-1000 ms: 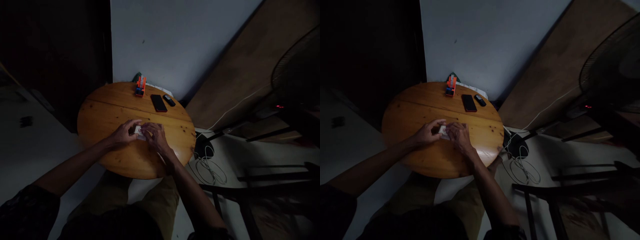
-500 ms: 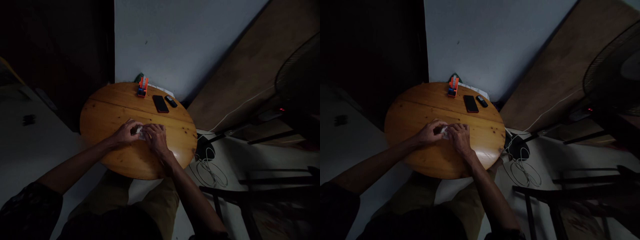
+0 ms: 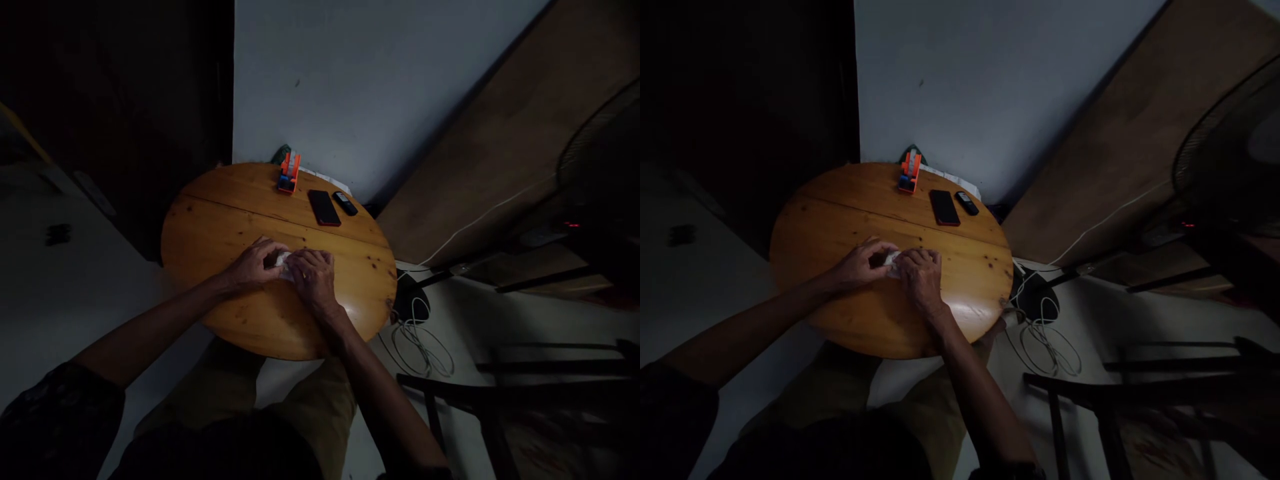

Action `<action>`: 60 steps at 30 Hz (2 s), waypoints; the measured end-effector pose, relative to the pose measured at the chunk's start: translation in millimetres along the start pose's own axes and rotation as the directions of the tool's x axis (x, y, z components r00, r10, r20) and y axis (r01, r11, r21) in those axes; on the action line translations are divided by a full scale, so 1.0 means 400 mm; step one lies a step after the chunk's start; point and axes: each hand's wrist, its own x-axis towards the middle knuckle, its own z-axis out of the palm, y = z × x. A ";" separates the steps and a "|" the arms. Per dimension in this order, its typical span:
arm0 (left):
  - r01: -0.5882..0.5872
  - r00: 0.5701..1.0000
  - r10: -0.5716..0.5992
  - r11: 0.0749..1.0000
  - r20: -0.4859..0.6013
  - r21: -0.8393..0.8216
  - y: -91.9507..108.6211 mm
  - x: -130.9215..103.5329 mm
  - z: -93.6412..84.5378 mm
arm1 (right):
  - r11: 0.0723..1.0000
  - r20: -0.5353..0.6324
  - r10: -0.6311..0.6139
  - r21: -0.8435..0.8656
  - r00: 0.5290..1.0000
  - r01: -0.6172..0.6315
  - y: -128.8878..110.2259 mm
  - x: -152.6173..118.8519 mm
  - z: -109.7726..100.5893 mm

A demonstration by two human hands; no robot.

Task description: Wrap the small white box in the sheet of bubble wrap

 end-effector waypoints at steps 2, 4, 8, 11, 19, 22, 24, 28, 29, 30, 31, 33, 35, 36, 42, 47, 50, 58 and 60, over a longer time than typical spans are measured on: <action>-0.015 1.000 0.015 1.000 0.001 0.004 -0.001 0.000 0.001 | 1.000 -0.004 -0.003 0.002 1.000 0.003 -0.003 0.000 -0.002; -0.047 0.999 0.047 0.999 0.000 0.005 -0.004 0.001 0.002 | 1.000 -0.011 0.007 0.007 1.000 -0.007 -0.007 -0.001 -0.003; -0.119 0.993 0.119 0.993 -0.013 -0.021 -0.012 0.004 0.005 | 0.999 -0.027 0.037 0.012 0.999 -0.037 -0.012 -0.006 0.002; -0.144 0.989 0.144 0.989 -0.021 -0.030 -0.017 0.006 0.006 | 0.999 -0.052 0.051 0.015 0.997 -0.050 -0.010 -0.013 0.012; -0.133 0.991 0.133 0.991 -0.011 -0.026 -0.018 0.006 0.002 | 0.996 -0.058 0.085 0.001 0.995 -0.085 -0.012 -0.021 0.026; -0.145 0.989 0.145 0.989 -0.014 -0.026 -0.019 0.004 0.004 | 0.997 -0.081 0.079 -0.001 0.994 -0.079 -0.015 -0.022 0.027; -0.154 0.988 0.154 0.988 -0.028 -0.024 -0.019 0.003 0.005 | 0.997 -0.093 0.076 -0.002 0.993 -0.076 -0.015 -0.024 0.027; -0.144 0.989 0.143 0.989 -0.031 -0.017 -0.018 0.004 0.007 | 0.996 -0.069 0.084 -0.013 0.994 -0.085 -0.011 -0.026 0.026; -0.137 0.990 0.136 0.991 -0.028 -0.016 -0.018 0.005 0.007 | 0.996 -0.060 0.084 -0.016 0.995 -0.085 -0.011 -0.025 0.024; -0.130 0.991 0.130 0.991 -0.027 -0.014 -0.016 0.005 0.006 | 0.996 -0.052 0.082 -0.016 0.995 -0.083 -0.010 -0.023 0.022; -0.127 0.992 0.127 0.992 -0.028 -0.011 -0.015 0.006 0.006 | 0.997 -0.047 0.080 -0.016 0.996 -0.081 -0.011 -0.021 0.019; -0.129 0.991 0.129 0.992 -0.031 -0.008 -0.014 0.007 0.005 | 0.997 -0.033 0.075 -0.016 0.997 -0.075 -0.012 -0.015 0.010; -0.144 0.989 0.144 0.990 -0.037 -0.009 -0.014 0.008 0.005 | 0.998 -0.008 0.055 -0.018 0.998 -0.055 -0.015 -0.008 0.000; -0.154 0.987 0.154 0.988 -0.039 -0.009 -0.014 0.007 0.005 | 0.999 0.009 0.040 -0.023 0.999 -0.040 -0.016 -0.005 -0.005; -0.160 0.986 0.159 0.987 -0.049 -0.007 -0.019 0.007 0.008 | 0.994 0.073 -0.004 -0.106 0.997 0.012 -0.024 0.007 -0.016; -0.132 0.991 0.132 0.991 -0.028 -0.011 -0.009 0.006 0.005 | 0.994 0.036 -0.005 -0.108 0.999 0.009 -0.021 0.001 -0.008; -0.085 0.996 0.086 0.996 -0.022 0.007 -0.003 0.002 0.002 | 0.998 -0.023 0.020 -0.066 1.000 -0.021 -0.015 -0.008 0.003; -0.173 0.985 0.173 0.985 -0.022 0.015 -0.017 0.003 0.009 | 0.998 -0.046 0.001 -0.070 0.999 -0.005 -0.017 -0.023 0.007; -0.223 0.973 0.223 0.975 -0.051 0.010 -0.025 0.004 0.014 | 0.994 -0.042 -0.012 -0.106 0.999 0.008 -0.022 -0.022 0.005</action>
